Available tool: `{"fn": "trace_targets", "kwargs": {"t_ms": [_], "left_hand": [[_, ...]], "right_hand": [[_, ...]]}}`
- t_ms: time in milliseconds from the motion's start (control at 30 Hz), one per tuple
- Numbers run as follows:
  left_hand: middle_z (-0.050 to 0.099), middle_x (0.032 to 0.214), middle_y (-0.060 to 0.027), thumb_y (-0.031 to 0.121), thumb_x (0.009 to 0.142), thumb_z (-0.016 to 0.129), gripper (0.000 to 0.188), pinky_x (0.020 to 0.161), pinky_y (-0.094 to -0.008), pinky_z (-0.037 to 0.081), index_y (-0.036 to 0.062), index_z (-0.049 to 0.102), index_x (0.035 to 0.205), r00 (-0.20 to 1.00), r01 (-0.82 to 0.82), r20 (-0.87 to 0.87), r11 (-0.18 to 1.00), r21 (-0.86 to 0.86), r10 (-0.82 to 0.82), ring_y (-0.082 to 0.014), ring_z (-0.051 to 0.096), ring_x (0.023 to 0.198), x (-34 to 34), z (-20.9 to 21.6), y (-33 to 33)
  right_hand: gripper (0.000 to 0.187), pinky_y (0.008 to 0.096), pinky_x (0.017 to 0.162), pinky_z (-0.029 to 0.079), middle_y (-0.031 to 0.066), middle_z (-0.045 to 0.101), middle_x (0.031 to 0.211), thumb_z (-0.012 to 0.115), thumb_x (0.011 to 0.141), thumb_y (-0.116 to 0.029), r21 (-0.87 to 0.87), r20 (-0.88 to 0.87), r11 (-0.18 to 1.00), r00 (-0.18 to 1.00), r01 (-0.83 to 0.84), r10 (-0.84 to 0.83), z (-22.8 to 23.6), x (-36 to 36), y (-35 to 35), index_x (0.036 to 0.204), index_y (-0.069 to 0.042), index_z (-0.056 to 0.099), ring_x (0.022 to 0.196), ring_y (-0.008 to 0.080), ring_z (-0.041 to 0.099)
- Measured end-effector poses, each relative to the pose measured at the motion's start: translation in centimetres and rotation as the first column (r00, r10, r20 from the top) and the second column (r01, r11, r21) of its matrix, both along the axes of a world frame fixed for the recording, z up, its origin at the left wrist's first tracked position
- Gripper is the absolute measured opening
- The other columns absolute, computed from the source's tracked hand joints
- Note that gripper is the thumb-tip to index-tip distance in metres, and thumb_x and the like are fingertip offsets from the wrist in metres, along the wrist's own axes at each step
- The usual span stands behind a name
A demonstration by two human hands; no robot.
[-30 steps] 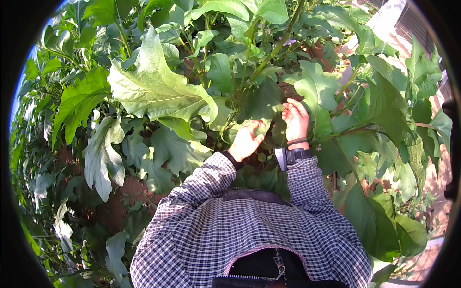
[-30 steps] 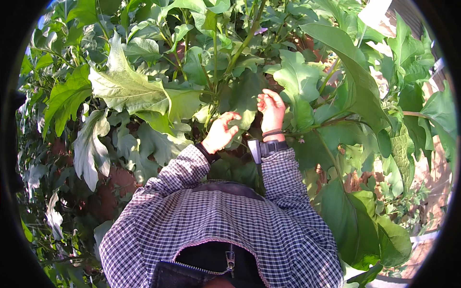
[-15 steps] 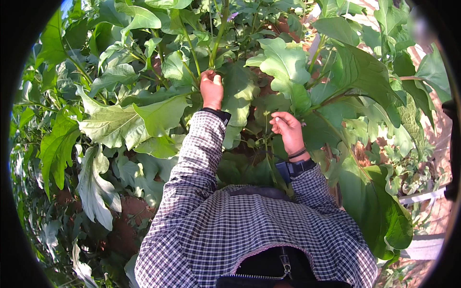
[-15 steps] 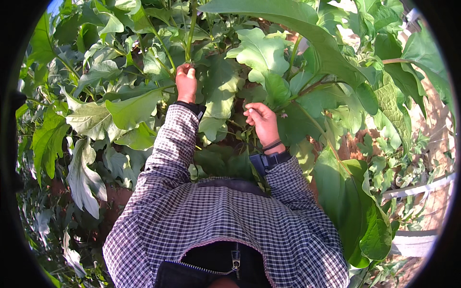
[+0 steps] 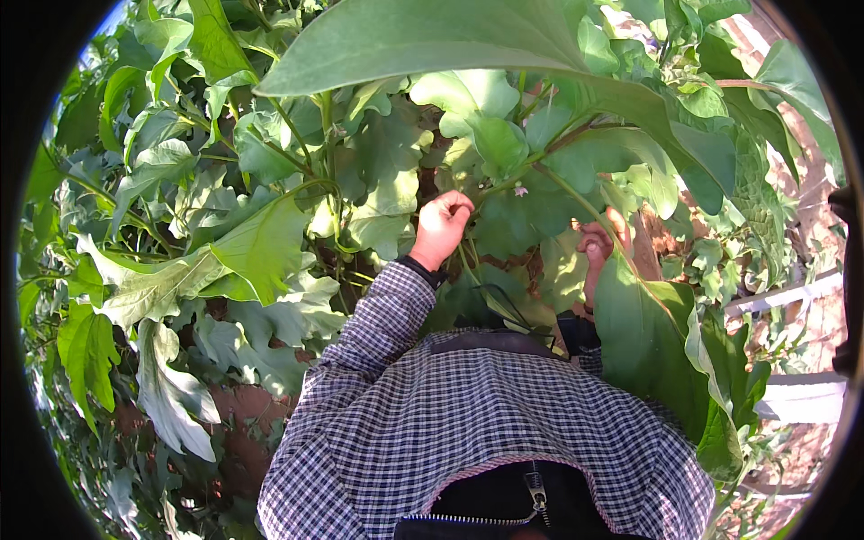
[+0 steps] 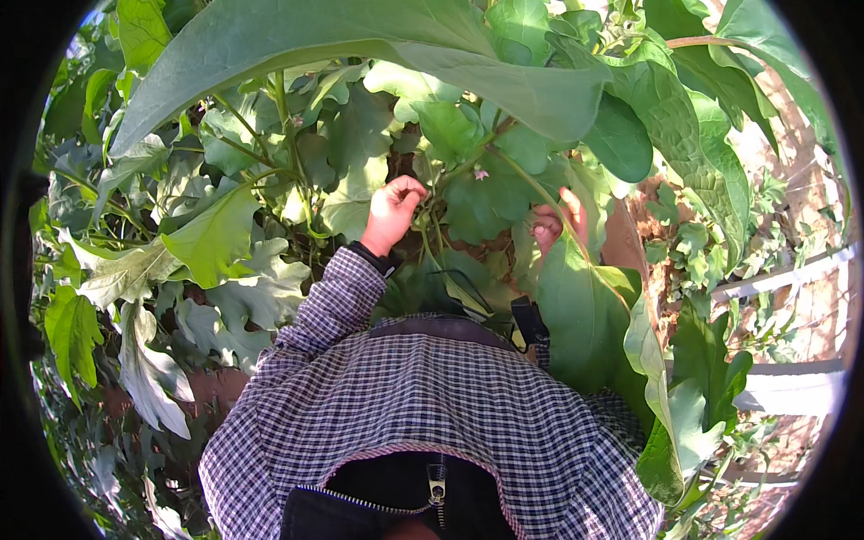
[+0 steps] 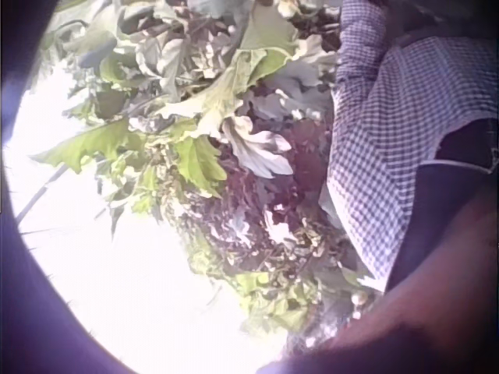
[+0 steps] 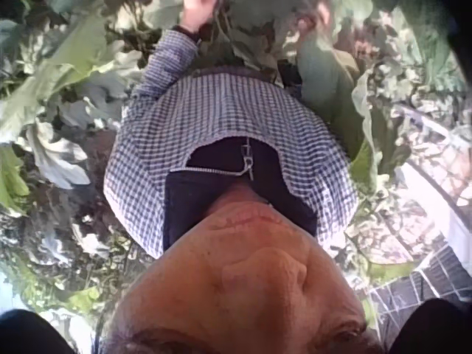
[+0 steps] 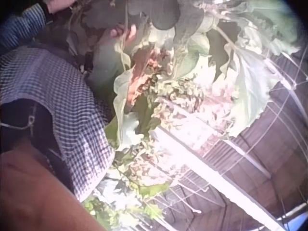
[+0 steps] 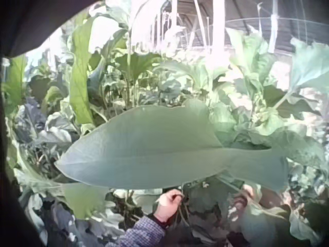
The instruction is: The person reaches into dense eggplant plants and removes leaves and small stems by hand. They move through the foliage, pulling off individual leaves and occasionally small branches, then continue to the next section of the plant.
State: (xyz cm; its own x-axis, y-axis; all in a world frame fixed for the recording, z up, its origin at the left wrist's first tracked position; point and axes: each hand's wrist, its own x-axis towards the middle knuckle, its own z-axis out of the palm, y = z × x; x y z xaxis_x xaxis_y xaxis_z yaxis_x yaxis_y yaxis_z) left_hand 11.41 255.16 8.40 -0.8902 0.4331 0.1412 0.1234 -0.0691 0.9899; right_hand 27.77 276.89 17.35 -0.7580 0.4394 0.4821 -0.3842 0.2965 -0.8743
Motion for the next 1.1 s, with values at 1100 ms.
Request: {"fn": "trace_targets", "kwargs": {"t_ms": [1100], "left_hand": [[0.066,0.102,-0.0073,0.021,0.099,0.041,0.031,0.084,-0.0303,0.048,0.0002,0.061,0.109,0.751,-0.613,-0.083,0.739,0.279,0.655,-0.016,0.062,0.094,9.8,12.0,10.4]], "right_hand": [[0.028,0.0333,0.086,0.044,0.0056,0.067,0.103,0.055,0.092,-0.024,-0.256,0.662,0.907,0.623,-0.336,0.417,-9.6,-16.5,9.3,0.108,-0.003,0.065,0.095,0.0182,0.06]]}}
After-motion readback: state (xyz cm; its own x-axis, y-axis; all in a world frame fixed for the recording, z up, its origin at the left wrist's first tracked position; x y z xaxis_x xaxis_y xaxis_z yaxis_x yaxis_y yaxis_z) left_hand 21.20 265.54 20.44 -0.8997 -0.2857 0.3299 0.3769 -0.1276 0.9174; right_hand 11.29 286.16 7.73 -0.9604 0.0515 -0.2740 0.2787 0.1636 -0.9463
